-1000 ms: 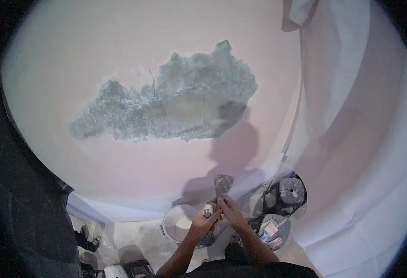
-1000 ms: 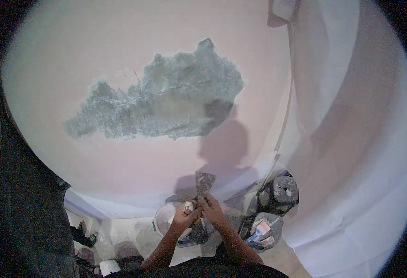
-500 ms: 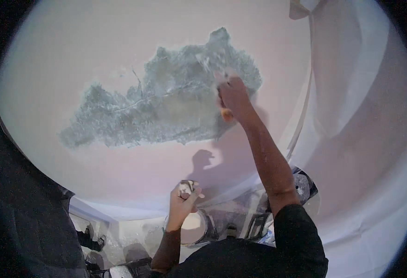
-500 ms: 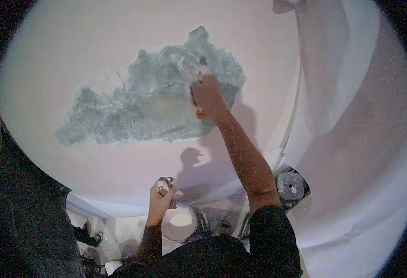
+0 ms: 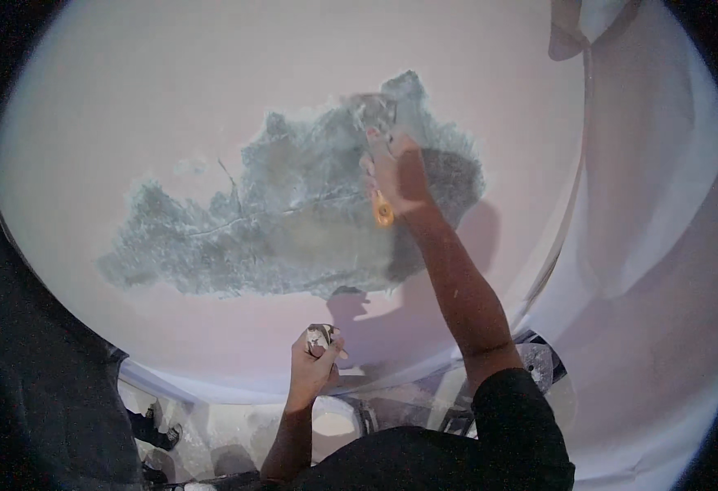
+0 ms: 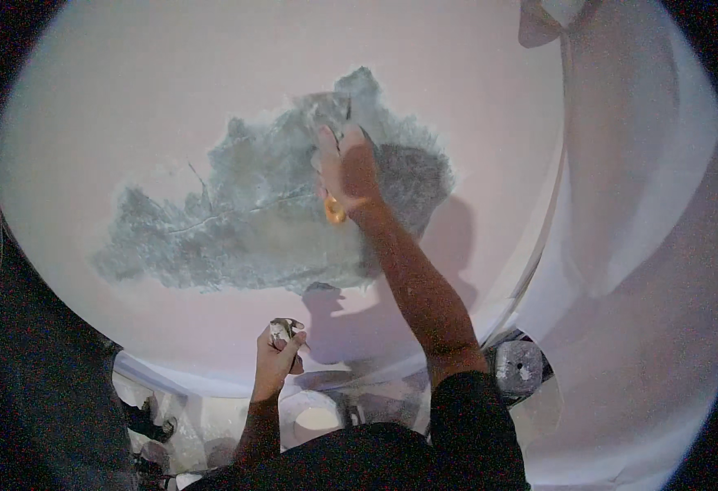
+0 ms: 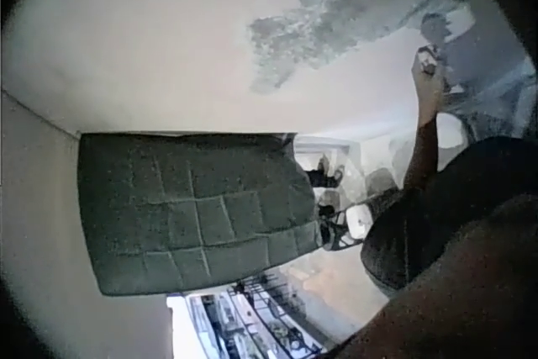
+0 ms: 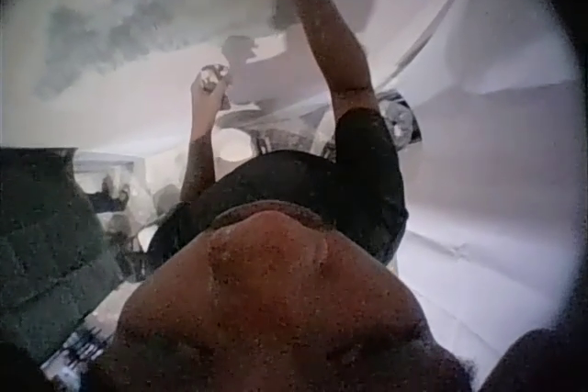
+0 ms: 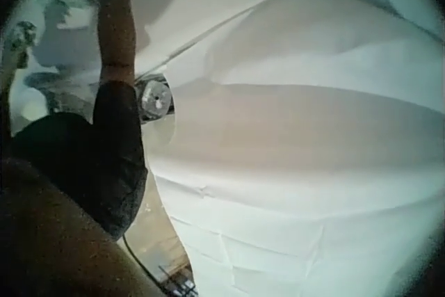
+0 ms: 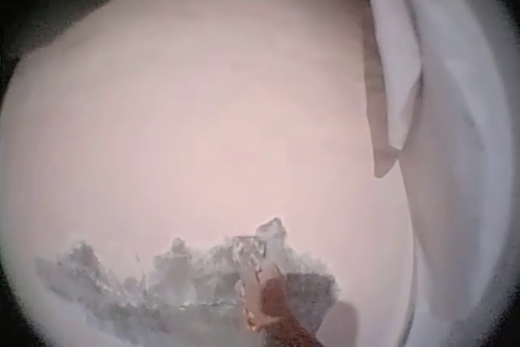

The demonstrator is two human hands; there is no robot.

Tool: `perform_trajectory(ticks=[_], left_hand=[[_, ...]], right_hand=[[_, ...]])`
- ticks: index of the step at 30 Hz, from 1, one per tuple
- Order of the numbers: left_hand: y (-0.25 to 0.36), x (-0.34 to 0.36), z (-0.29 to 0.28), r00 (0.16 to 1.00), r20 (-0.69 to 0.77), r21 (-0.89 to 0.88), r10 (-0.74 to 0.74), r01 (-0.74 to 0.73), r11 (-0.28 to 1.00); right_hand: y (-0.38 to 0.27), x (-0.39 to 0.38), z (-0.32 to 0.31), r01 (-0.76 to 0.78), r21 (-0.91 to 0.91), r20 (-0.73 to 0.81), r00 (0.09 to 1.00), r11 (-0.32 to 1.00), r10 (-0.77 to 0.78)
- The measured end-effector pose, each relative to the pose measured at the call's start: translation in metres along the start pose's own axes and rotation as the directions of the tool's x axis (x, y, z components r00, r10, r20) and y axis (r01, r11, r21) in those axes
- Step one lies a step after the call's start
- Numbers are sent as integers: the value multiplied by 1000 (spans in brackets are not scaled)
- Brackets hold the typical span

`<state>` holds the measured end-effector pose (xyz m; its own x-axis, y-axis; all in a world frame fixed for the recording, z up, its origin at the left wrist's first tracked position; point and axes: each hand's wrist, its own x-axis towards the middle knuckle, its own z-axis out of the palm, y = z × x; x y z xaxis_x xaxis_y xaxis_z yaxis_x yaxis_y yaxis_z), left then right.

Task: The person is using a putty knife and a sanding block to patch and smooth a section of a wall.

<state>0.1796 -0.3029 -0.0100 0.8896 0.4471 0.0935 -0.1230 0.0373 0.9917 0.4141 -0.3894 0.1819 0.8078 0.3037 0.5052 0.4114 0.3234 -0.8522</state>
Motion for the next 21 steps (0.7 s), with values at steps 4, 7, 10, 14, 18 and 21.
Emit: perform_trajectory(ticks=[4,7,10,14,18,21], left_hand=[[1,11,18,997,68,28,-43,41,999],[1,14,19,996,90,-17,1,1,1000],[-2,11,12,995,100,-20,-26,28,999],[-10,4,-3,998,56,-23,35,-34,999],[-18,-8,-20,997,-40,-48,-62,60,997],[-18,-11,-25,993,-38,-39,-110,109,993]], right_hand=[[-37,19,-5,187,129,-21,982,974,-185],[-52,24,-23,151,196,133,975,969,-179],[-30,16,-32,29,-67,161,987,997,-18],[52,-47,-33,210,-579,63,975,787,-214],[123,-149,-36,-478,-333,161,821,813,548],[135,-179,-35,-447,-183,164,864,875,476]])
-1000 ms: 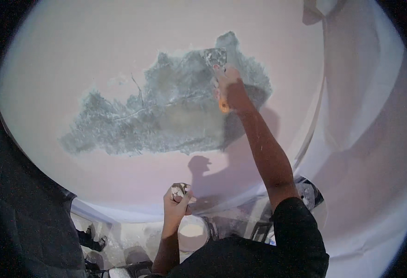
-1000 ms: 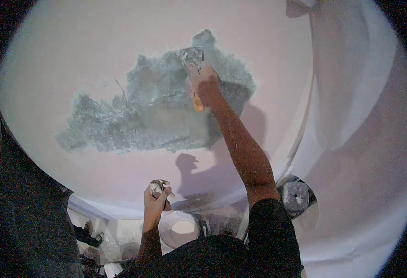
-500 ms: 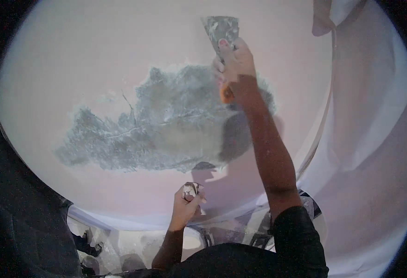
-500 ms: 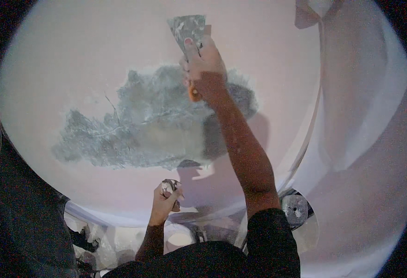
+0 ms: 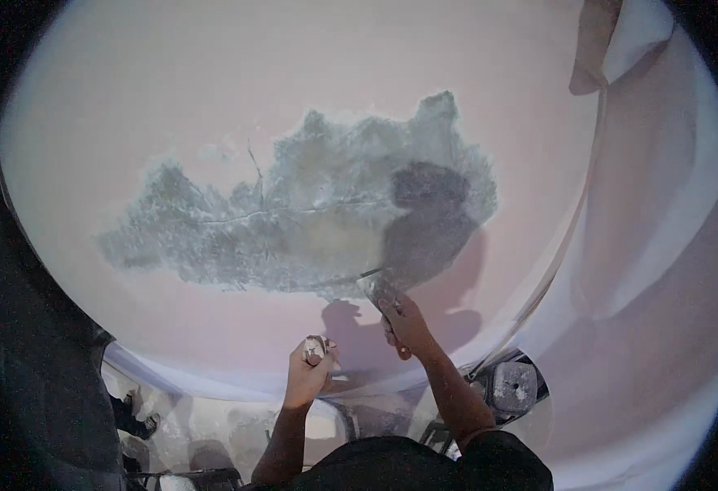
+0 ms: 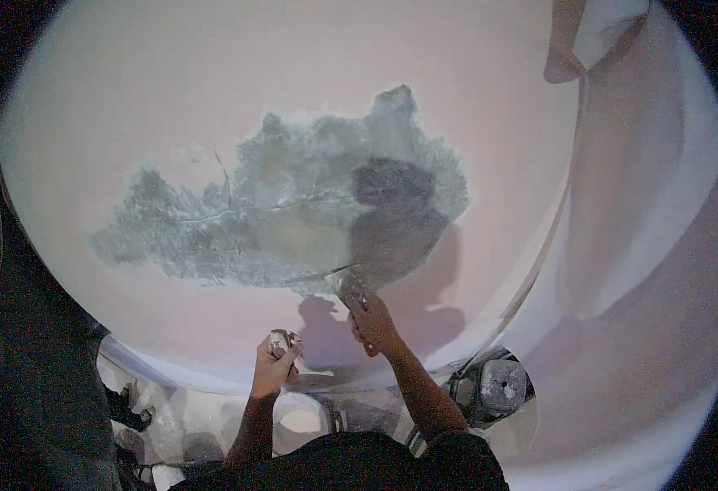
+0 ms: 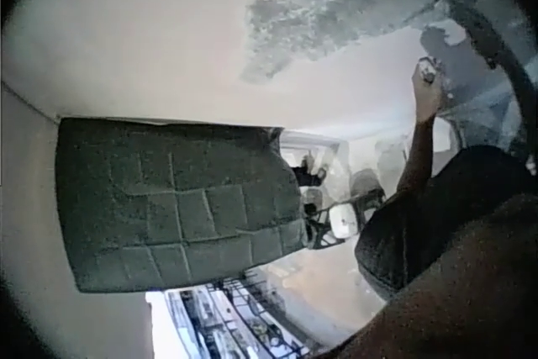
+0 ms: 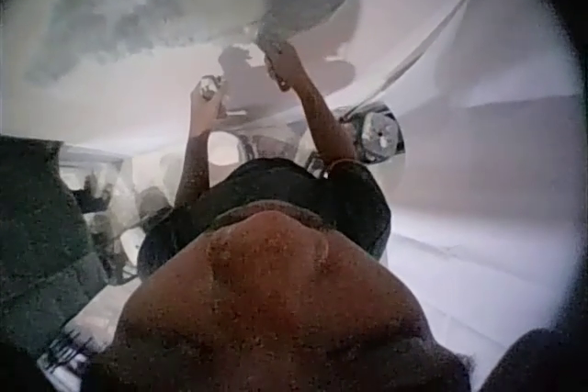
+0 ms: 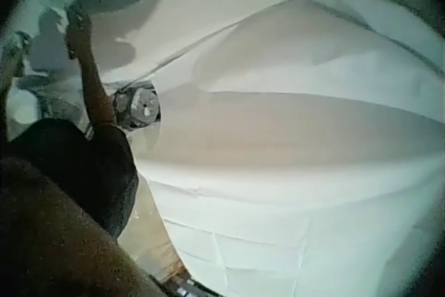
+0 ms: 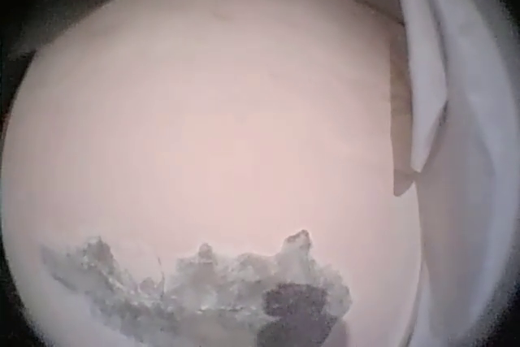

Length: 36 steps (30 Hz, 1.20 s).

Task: The person is using a putty knife and a sanding block to patch and smooth a section of a wall.

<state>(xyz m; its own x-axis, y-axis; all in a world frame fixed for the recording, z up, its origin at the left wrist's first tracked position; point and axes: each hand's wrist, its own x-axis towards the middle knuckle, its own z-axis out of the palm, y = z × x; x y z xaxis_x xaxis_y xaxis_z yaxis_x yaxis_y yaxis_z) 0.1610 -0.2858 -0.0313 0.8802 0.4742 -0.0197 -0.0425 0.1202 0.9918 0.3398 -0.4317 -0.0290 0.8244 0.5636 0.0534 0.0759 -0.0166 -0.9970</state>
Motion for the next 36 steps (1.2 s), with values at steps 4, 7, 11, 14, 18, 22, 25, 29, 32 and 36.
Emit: perform_trajectory(ticks=[4,7,11,14,18,22,25,29,32,36], left_hand=[[6,-9,7,997,43,31,69,-70,997],[13,-23,10,994,106,-19,15,-13,1000],[17,-43,2,988,26,1,152,-152,988],[19,-61,-18,995,-49,-15,85,-86,996],[25,-81,-45,980,-159,30,122,-119,992],[30,-101,-64,972,-227,20,67,-65,998],[28,-109,-66,955,-210,48,210,-205,978],[25,-129,-60,988,-105,113,118,-106,988],[21,-146,-62,994,-57,17,92,-91,996],[3,-161,-65,998,-49,-77,38,-42,996]], right_hand=[[-50,22,-16,-85,-334,-80,995,939,62],[-105,47,-14,271,-198,-171,937,942,-306],[-157,66,-1,522,-176,-215,807,835,-550],[-180,76,12,295,-49,-197,934,954,-299],[-191,84,31,459,91,-159,883,884,-442],[-200,89,42,369,93,-220,913,925,-343],[-210,89,47,326,82,-203,931,942,-305],[-210,59,62,424,297,-142,906,855,-400],[-173,-5,71,500,-226,-102,841,836,-531],[-86,-133,75,179,-16,105,979,984,-176]])
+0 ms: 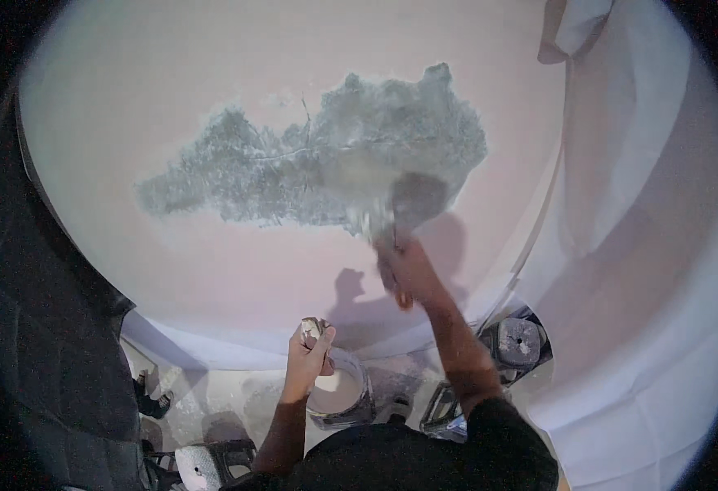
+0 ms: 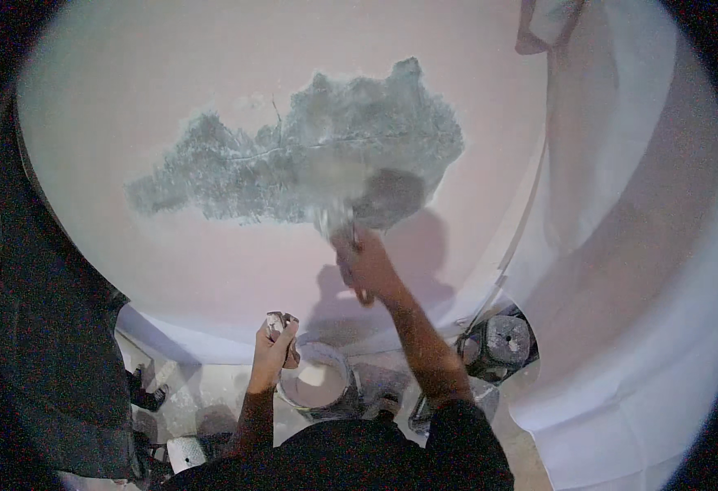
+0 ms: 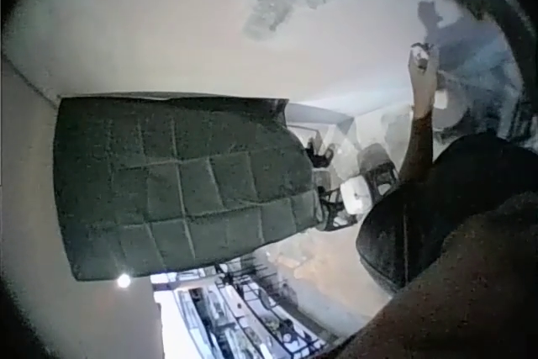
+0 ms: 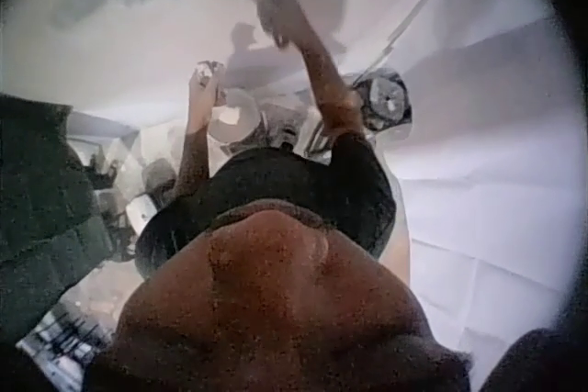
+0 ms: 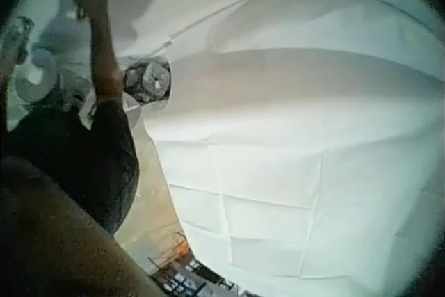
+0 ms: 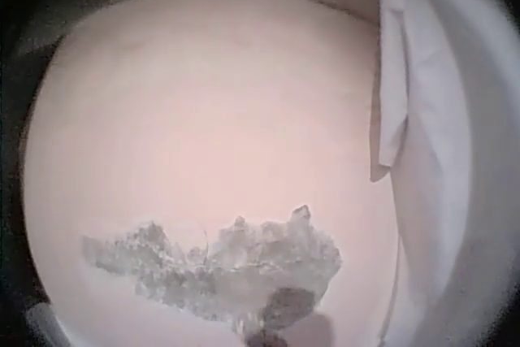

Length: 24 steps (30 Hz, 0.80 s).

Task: The person is using a putty knife and a sanding block to patch and smooth a section of a wall.

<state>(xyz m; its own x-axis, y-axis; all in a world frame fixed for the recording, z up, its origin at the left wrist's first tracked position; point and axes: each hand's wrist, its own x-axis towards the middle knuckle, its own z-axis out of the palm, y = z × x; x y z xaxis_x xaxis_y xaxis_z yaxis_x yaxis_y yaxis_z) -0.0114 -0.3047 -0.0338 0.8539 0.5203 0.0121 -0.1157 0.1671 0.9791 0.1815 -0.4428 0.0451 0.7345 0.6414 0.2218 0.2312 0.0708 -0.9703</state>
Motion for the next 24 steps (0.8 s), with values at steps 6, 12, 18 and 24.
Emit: perform_trajectory(ticks=[6,12,18,24], left_hand=[[-60,-6,-19,982,97,-429,-161,187,884],[-122,-40,-28,836,350,33,-423,440,897],[-130,-83,-15,688,618,671,-380,-209,711],[-94,-92,-32,858,421,675,-295,-79,734]], right_hand=[[85,-150,54,-131,80,-71,988,988,137],[146,-241,52,-200,-521,246,896,830,370],[159,-271,53,-93,-454,361,890,886,279],[131,-248,53,-54,-572,392,858,818,331]])
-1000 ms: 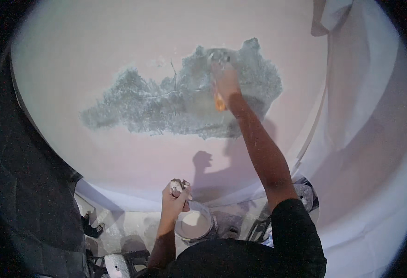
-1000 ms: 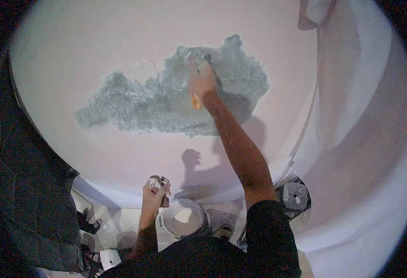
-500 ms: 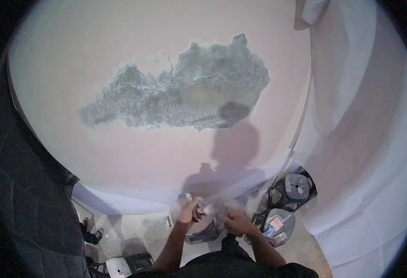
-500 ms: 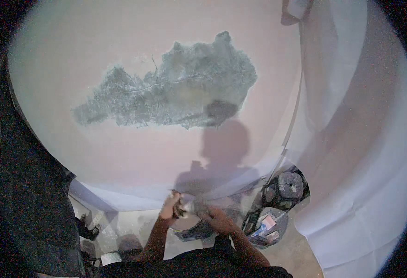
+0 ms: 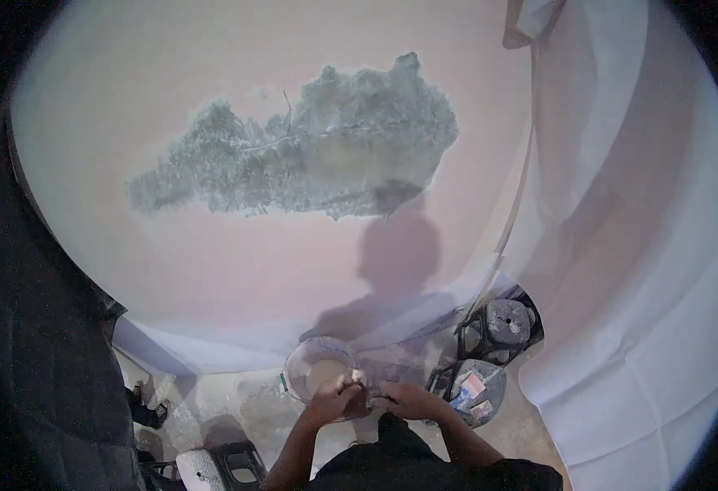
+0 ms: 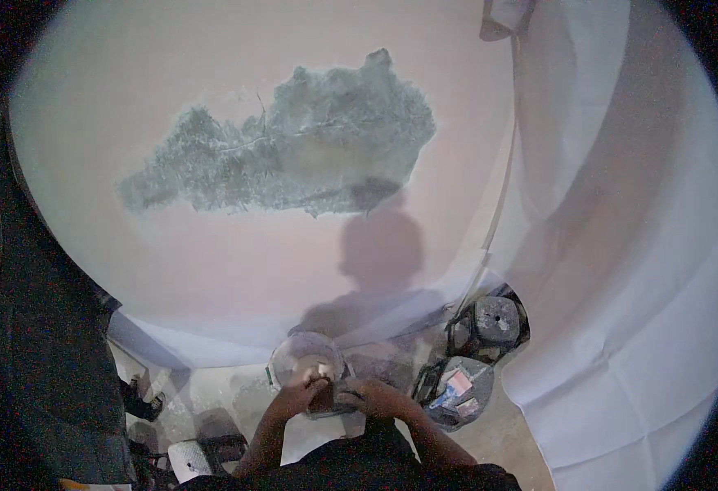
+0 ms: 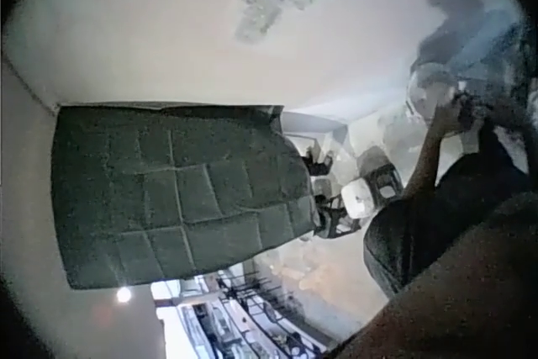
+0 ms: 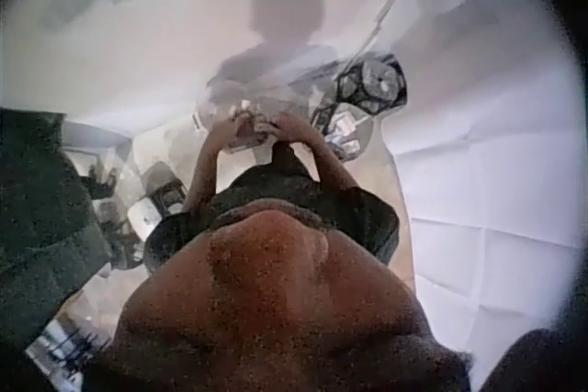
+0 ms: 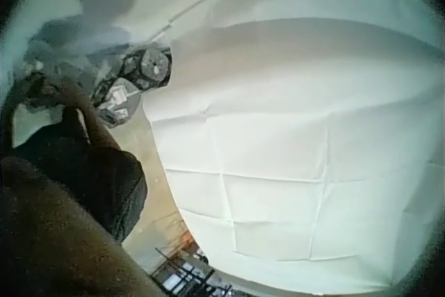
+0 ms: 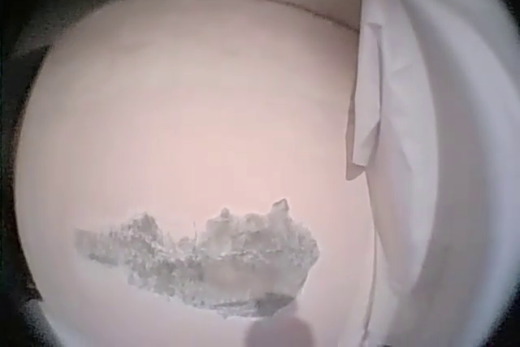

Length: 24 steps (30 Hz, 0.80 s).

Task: The person is using a putty knife and a sanding block to patch and smooth a section of a wall.

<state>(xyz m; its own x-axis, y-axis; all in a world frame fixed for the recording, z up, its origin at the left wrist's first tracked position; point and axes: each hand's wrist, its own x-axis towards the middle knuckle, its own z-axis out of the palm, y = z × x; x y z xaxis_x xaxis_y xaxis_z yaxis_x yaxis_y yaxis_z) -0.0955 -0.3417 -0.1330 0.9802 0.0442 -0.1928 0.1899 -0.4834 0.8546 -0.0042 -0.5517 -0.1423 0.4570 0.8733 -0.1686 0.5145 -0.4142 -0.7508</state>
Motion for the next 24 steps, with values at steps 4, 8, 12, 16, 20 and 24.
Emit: perform_trajectory(ticks=[4,8,12,16,20,24], left_hand=[[15,-1,-12,939,-324,-193,111,-180,965],[27,-2,-41,851,-492,-198,185,-316,928],[41,21,-51,840,-506,-290,197,-381,878],[47,83,-102,258,-951,154,168,-77,985],[62,106,-193,231,-970,-43,81,-486,873],[110,170,-178,440,-859,-79,262,-619,781]], right_hand=[[-25,7,-31,131,-33,-152,979,991,-134],[-36,12,-61,23,-158,-118,992,987,-42],[-30,14,-92,90,-296,-141,981,951,-137],[-6,4,-155,23,-381,-363,916,924,-173],[22,1,-219,-44,-47,-799,601,998,-11],[49,45,-251,-47,163,-800,578,985,160]])
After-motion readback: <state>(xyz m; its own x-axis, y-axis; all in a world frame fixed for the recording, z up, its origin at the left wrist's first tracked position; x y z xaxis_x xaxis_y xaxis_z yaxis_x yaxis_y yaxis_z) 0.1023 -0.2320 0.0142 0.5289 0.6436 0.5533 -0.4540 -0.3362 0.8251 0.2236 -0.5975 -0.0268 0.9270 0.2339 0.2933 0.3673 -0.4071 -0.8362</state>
